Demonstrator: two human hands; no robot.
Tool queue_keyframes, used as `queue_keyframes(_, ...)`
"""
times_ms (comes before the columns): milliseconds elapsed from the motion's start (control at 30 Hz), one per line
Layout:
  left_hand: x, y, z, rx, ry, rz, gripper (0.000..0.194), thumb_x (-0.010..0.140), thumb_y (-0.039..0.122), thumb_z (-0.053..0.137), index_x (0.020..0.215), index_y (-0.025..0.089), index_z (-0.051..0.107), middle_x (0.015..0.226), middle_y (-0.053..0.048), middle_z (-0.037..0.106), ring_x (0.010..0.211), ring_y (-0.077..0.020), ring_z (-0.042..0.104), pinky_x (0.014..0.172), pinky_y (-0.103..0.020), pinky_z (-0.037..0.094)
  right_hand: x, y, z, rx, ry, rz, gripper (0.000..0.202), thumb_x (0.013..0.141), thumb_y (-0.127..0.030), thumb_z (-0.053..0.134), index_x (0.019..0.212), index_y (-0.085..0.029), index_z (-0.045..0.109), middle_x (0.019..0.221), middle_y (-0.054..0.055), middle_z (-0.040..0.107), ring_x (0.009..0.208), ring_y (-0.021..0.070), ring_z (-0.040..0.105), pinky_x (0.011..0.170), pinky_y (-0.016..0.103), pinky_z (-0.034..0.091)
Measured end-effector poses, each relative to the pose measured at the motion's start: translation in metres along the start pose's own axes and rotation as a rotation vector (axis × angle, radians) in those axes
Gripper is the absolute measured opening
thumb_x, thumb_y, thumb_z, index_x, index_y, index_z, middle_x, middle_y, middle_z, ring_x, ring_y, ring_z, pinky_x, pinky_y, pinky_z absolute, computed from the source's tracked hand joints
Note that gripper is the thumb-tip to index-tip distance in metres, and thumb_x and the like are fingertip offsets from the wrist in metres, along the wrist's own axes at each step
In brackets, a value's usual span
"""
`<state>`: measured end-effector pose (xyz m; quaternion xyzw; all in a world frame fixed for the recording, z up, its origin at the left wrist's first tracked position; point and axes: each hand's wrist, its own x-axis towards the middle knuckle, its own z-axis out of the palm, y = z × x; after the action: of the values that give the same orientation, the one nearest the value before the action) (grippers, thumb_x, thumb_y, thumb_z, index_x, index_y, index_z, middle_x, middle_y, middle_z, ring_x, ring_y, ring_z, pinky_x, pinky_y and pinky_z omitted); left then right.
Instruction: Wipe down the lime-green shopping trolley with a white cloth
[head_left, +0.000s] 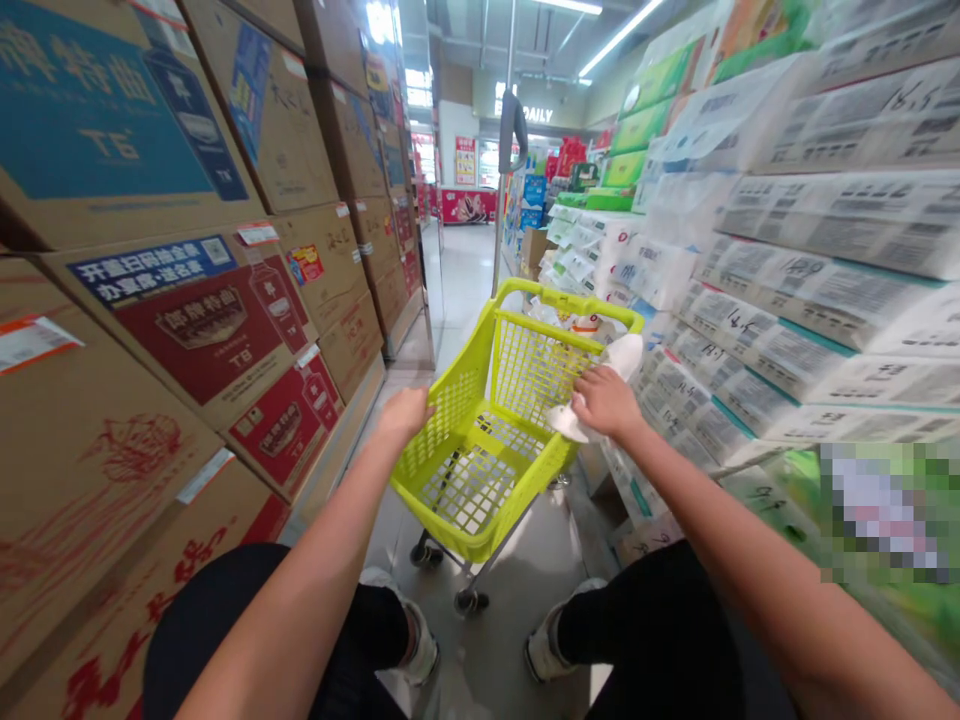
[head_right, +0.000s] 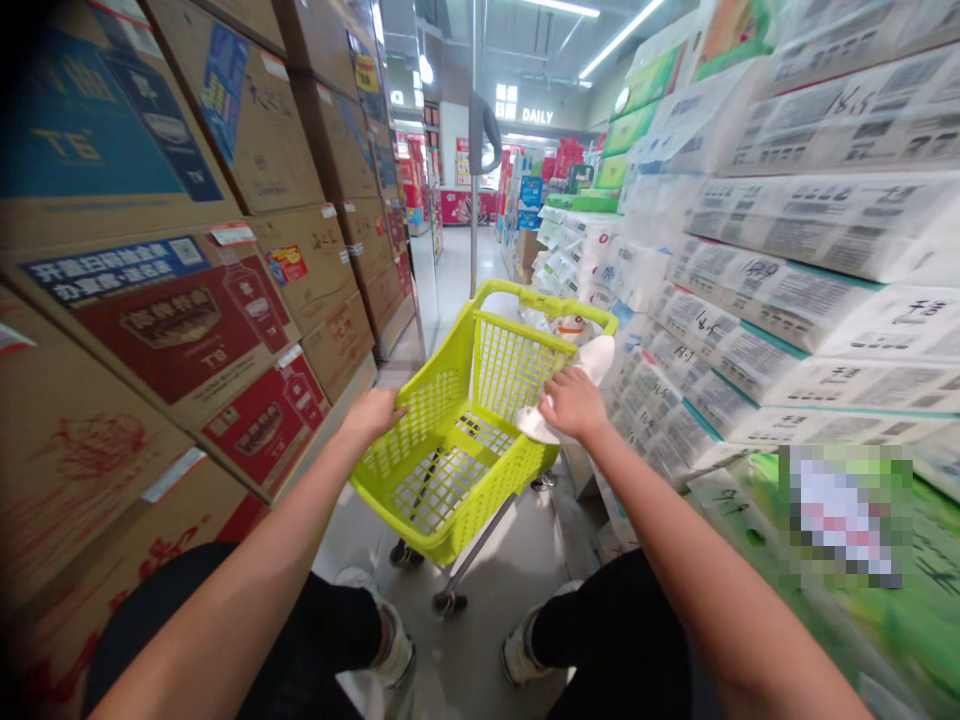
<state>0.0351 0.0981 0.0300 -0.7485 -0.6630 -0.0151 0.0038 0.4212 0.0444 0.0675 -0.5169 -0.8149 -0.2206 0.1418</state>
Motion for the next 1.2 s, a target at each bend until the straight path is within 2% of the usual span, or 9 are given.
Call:
queue_keyframes(67,0.002,0.006,0.003,-0.013,0.03,-0.018,0.041,0.091,0.045,0.046,0.117,0.016,0.061,0.112,-0.017,0.069,0.105,-0.0269,0.066,0.086,-0.033,0.051,0.013,0.013,0.0,-0.033,-0.026,0.028,0.028,0.091,-0.034,0.045,0.08,-0.017,0.064,0.086,0.011,0.062,0.092,0.0257,0.047,0.093,0.039,0.03)
queue_keyframes(133,0.003,0.013,0.006,-0.025,0.065,-0.041,0.04,0.093,0.042,0.043,0.117,0.015,0.061,0.111,-0.018,0.068,0.103,-0.0285,0.067,0.084,-0.036,0.051,0.016,0.001,0.002,0.001,-0.044,0.037,0.027,0.091,-0.032,0.045,0.079,-0.017,0.064,0.084,0.01,0.062,0.091,0.0249,0.048,0.094,0.039,0.031)
queue_keyframes(400,0.011,0.03,0.014,-0.072,0.139,-0.093,0.038,0.094,0.032,0.038,0.114,0.01,0.061,0.106,-0.022,0.068,0.099,-0.0329,0.068,0.081,-0.042,0.052,-0.054,-0.179,-0.013,0.423,-0.015,-0.035,0.018,0.089,-0.03,0.05,0.09,-0.019,0.064,0.094,0.007,0.063,0.089,0.0228,0.047,0.089,0.039,0.034)
queue_keyframes(500,0.011,0.028,0.015,-0.076,0.158,-0.084,0.038,0.093,0.034,0.04,0.114,0.01,0.061,0.107,-0.022,0.068,0.1,-0.0344,0.067,0.081,-0.043,0.052,-0.065,-0.214,-0.021,0.412,-0.005,0.023,0.02,0.09,-0.031,0.049,0.093,-0.018,0.064,0.091,0.008,0.062,0.09,0.0237,0.047,0.089,0.039,0.034)
queue_keyframes(633,0.013,0.023,0.013,-0.077,0.161,-0.067,0.038,0.092,0.036,0.044,0.112,0.01,0.063,0.104,-0.022,0.069,0.099,-0.0353,0.068,0.081,-0.044,0.053,-0.05,-0.193,-0.018,0.341,-0.057,0.0,0.028,0.093,-0.041,0.049,0.092,-0.019,0.066,0.087,0.007,0.063,0.088,0.0235,0.05,0.087,0.038,0.035)
queue_keyframes(867,0.021,0.018,0.007,-0.08,0.124,-0.033,0.037,0.089,0.038,0.052,0.111,0.012,0.065,0.105,-0.022,0.07,0.101,-0.0331,0.068,0.083,-0.04,0.053,0.015,-0.078,0.005,0.189,-0.188,0.071,0.038,0.098,-0.039,0.04,0.099,-0.018,0.072,0.093,0.008,0.071,0.094,0.0223,0.058,0.091,0.035,0.033)
queue_keyframes(967,0.022,0.023,0.007,-0.075,0.121,-0.054,0.036,0.09,0.037,0.051,0.111,0.012,0.065,0.107,-0.022,0.07,0.101,-0.0322,0.068,0.084,-0.039,0.053,0.036,-0.052,0.013,0.146,-0.22,0.119,0.037,0.096,-0.039,0.044,0.101,-0.018,0.074,0.098,0.009,0.073,0.099,0.0238,0.06,0.094,0.035,0.032)
queue_keyframes(1067,0.021,0.03,0.007,-0.07,0.123,-0.091,0.037,0.091,0.035,0.047,0.113,0.01,0.064,0.106,-0.023,0.069,0.101,-0.0334,0.068,0.082,-0.041,0.053,0.038,-0.059,0.012,0.166,-0.236,0.093,0.038,0.096,-0.041,0.044,0.096,-0.019,0.076,0.093,0.009,0.074,0.096,0.0236,0.061,0.093,0.035,0.032)
queue_keyframes(1200,0.018,0.034,0.005,-0.073,0.129,-0.168,0.038,0.09,0.033,0.047,0.116,0.009,0.062,0.103,-0.024,0.07,0.099,-0.0337,0.069,0.08,-0.042,0.053,0.013,-0.11,-0.003,0.262,-0.253,-0.012,0.037,0.094,-0.042,0.045,0.088,-0.021,0.075,0.084,0.006,0.074,0.084,0.0203,0.062,0.086,0.034,0.034)
